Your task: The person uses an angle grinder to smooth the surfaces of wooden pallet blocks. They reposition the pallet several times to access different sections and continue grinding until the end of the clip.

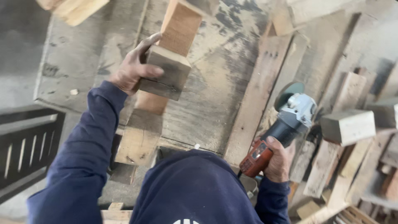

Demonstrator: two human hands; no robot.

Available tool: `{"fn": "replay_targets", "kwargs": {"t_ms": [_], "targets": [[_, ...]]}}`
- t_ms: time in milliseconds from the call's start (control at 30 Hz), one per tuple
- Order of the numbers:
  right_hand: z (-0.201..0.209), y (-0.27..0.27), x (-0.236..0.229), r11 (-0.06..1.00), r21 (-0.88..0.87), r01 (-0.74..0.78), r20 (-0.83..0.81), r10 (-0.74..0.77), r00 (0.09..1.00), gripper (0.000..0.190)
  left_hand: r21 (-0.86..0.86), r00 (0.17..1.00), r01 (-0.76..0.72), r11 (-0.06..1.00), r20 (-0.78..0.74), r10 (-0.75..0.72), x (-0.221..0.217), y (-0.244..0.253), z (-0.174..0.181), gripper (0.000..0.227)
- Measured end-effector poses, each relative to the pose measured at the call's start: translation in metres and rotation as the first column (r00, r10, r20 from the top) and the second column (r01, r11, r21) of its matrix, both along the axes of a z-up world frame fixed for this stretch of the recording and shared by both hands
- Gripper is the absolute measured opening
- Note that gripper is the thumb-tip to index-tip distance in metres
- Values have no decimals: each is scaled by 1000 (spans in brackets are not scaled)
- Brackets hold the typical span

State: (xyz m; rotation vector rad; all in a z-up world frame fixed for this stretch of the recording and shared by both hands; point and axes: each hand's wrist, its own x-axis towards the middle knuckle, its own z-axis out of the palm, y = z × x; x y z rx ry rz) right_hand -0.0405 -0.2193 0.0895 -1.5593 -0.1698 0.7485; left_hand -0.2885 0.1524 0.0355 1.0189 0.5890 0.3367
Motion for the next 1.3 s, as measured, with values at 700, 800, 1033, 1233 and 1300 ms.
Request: {"fn": "replay_targets", "kwargs": {"t_ms": [700,800,1033,1233,1300], "targets": [[-6,-35,77,966,29,-259,-15,259,966,48,-262,313,-928,264,-166,935,9,-129,-54,50],[-7,-38,79,969,67,-236,-16,237,971,46,-215,207,-970,112,-499,841,45,-124,-40,56],[-9,-51,68,986,90,-137,-69,144,987,44,-235,563,-796,557,-625,541,82,-128,-65,57],[-6,-42,48,992,65,-104,-66,108,992,43,153,728,-390,908,-553,405,51,-128,-87,56],[-2,-38,38,994,26,-109,-44,110,993,43,379,537,-28,925,-775,333,27,-122,-78,64]]}}
